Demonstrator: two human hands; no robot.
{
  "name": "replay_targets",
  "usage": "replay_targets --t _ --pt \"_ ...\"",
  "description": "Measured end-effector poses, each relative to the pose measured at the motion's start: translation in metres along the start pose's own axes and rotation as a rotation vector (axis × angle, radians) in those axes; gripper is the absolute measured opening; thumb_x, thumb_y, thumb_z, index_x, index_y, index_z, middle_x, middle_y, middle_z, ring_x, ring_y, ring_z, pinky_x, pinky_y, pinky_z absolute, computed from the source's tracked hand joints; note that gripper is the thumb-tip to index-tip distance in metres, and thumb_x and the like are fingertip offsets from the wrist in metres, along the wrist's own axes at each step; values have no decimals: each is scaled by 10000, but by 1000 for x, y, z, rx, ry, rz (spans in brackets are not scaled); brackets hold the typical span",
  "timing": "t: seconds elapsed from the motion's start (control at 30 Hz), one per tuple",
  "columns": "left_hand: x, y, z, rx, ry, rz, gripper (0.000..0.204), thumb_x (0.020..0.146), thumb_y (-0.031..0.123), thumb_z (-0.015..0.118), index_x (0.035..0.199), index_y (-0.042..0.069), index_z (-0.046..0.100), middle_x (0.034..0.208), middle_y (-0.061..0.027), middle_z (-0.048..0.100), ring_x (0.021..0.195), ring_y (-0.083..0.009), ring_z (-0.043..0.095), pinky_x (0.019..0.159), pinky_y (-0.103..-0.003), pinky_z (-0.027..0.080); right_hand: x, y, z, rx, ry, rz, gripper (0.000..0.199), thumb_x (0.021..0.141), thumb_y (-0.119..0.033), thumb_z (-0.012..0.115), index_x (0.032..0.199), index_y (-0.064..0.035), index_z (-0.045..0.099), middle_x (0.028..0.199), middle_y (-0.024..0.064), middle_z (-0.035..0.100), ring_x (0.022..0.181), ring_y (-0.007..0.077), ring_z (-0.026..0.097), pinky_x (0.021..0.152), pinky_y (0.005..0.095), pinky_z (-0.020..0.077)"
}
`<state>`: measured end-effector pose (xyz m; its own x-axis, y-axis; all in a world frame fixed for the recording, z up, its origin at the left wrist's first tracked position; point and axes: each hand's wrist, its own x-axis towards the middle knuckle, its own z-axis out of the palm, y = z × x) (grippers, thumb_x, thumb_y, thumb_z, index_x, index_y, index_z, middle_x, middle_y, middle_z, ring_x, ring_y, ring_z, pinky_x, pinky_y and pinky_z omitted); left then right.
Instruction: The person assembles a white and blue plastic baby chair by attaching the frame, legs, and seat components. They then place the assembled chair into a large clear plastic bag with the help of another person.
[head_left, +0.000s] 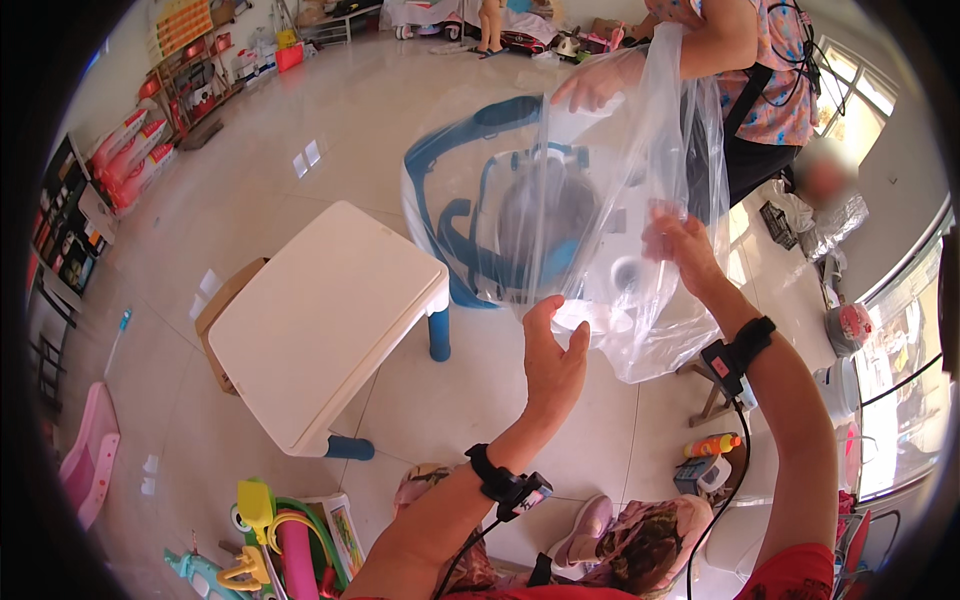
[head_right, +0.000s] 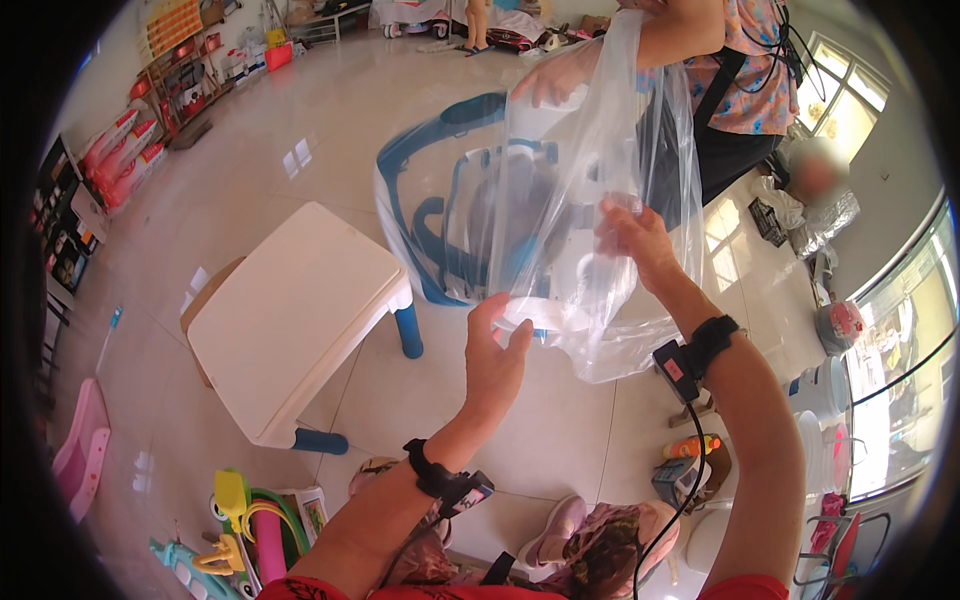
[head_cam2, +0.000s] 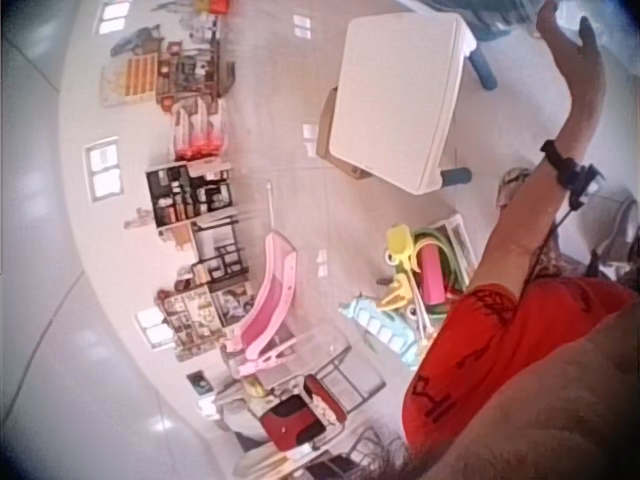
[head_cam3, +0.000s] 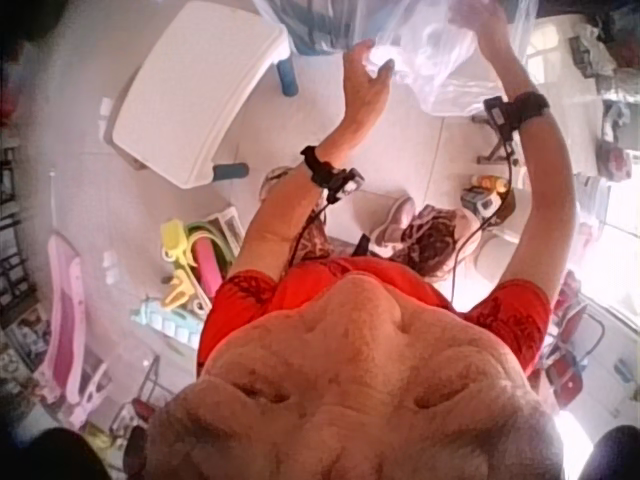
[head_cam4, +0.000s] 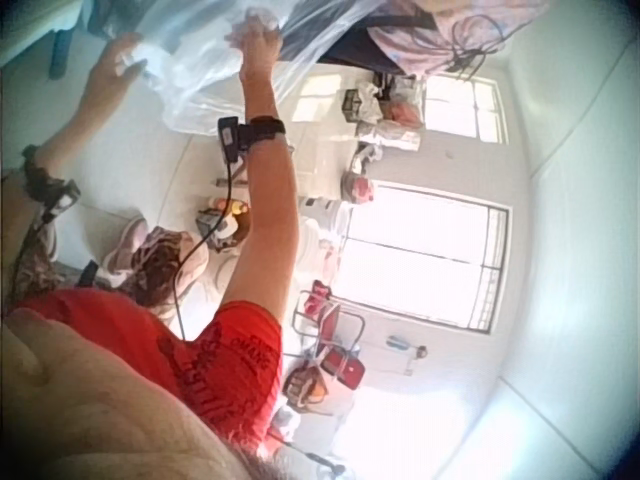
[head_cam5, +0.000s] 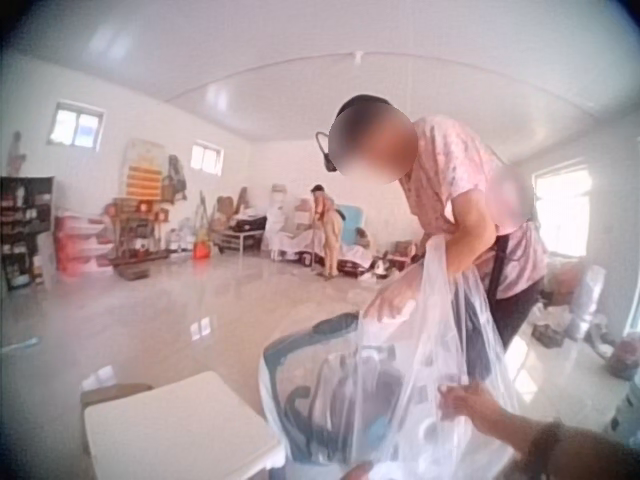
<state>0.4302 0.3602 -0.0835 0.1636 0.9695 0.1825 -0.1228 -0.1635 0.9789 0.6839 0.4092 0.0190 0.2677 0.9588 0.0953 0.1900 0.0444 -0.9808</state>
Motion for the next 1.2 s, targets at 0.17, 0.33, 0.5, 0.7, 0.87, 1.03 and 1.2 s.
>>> replay_targets --t 0.17,0.33,0.5,0.7,0.87,1.03,1.2 --pt "-1 1 1 -12 -20 -26 507 966 164 677 1411 38 472 1431 -120 498 1353 -276 472 1139 -459 370 -2 -12 9 -151 54 6 279 1048 -269 577 1138 -50 723 528 -53 380 427 60 298 419 251 215" --pt "0 0 -2 -30 -33 -21 518 976 190 675 1419 30 459 1444 -121 481 1365 -278 462 1138 -460 371 -6 -21 0 -118 99 10 270 1049 -262 571 1134 -62 731 535 -65 401 427 47 309 409 242 217" --pt "0 1 1 -32 2 6 479 940 136 675 1353 -4 478 1353 -171 503 1290 -316 491 1087 -400 404 1 -26 -3 -115 139 2 273 1042 -288 590 1124 -68 728 566 -47 434 452 57 356 424 245 258" --pt "-1 3 3 -64 13 -2 472 930 121 674 1343 -7 486 1342 -172 510 1282 -315 495 1083 -396 406 6 -15 -7 -99 167 36 328 1043 -327 583 1157 -40 696 687 21 583 521 110 512 467 247 382" --pt "-1 -2 1 -48 -2 -29 561 933 178 704 1392 -12 444 1405 -175 476 1331 -311 464 1125 -422 375 5 -12 9 344 152 289 418 1072 -360 503 1335 -41 572 1070 159 703 739 200 673 576 266 504" --pt "5 8 13 -94 -41 -137 895 899 276 785 1554 1 241 1491 -211 419 1437 -298 394 1173 -484 338 4 20 37 322 -472 506 506 1068 -337 503 1478 -44 459 1338 191 636 949 235 691 735 291 565" --pt "16 21 10 -287 -63 -211 1094 865 181 804 1601 13 12 1294 -165 489 1119 -226 496 921 -337 440 -19 -3 95 387 -780 603 648 1039 -469 515 1482 2 473 1346 178 634 1109 279 672 973 386 533"
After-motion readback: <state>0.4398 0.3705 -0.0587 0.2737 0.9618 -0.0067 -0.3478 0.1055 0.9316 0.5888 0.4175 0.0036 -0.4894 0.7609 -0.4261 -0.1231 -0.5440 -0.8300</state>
